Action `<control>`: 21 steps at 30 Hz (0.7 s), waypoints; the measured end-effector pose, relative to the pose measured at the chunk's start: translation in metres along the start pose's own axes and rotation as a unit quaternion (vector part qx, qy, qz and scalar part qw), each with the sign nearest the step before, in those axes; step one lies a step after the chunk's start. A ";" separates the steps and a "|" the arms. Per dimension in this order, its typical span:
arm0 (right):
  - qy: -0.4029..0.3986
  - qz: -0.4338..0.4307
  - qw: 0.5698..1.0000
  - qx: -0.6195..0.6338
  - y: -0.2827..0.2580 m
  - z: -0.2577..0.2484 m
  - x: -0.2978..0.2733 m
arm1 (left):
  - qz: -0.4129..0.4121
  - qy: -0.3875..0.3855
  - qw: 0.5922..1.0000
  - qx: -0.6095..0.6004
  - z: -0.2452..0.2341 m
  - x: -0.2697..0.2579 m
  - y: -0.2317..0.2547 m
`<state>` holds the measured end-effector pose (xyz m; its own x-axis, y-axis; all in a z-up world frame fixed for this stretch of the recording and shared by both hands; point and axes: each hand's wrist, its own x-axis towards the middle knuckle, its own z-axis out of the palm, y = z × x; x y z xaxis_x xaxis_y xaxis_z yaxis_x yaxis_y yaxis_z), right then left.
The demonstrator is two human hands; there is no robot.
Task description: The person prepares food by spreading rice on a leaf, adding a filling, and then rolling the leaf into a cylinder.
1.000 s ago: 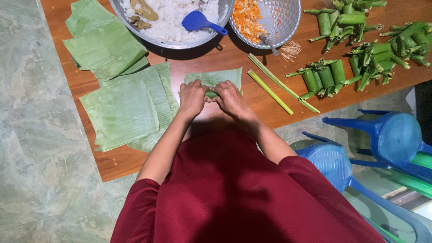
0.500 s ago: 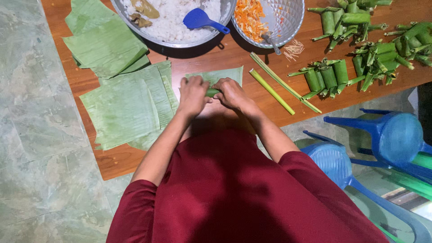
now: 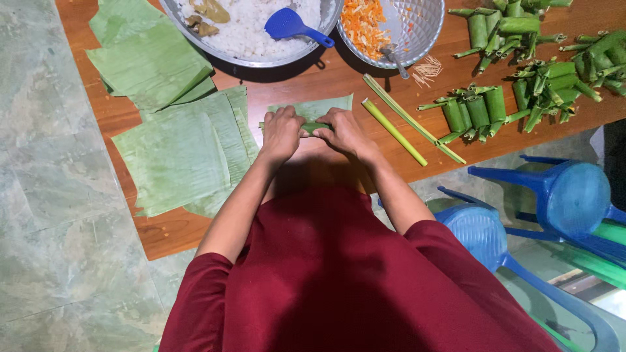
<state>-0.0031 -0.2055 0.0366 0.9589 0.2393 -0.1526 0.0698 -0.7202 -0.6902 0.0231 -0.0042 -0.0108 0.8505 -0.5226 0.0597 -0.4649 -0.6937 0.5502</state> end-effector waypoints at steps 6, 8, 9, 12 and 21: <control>0.064 -0.130 0.988 -0.045 -0.009 0.008 0.000 | -0.033 -0.012 0.999 -0.013 -0.004 0.002 0.001; 0.057 -0.115 0.991 -0.038 -0.009 0.012 0.001 | -0.042 -0.009 0.999 -0.025 -0.004 0.004 0.000; 0.050 -0.101 0.993 -0.031 -0.008 0.012 0.004 | -0.042 -0.006 0.999 -0.024 -0.003 0.006 -0.001; 0.051 -0.101 0.993 -0.034 -0.001 0.013 0.010 | -0.013 0.080 0.997 -0.014 0.000 -0.004 0.003; 0.137 -0.074 0.974 -0.163 0.006 0.039 0.013 | -0.010 0.061 0.998 0.000 -0.004 0.010 -0.006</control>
<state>-0.0012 -0.1811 0.0027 0.9659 0.2063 0.1568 0.2544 -0.8700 -0.4224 0.0354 -0.0029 -0.0101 0.8835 -0.4442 0.1485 -0.4466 -0.7036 0.5527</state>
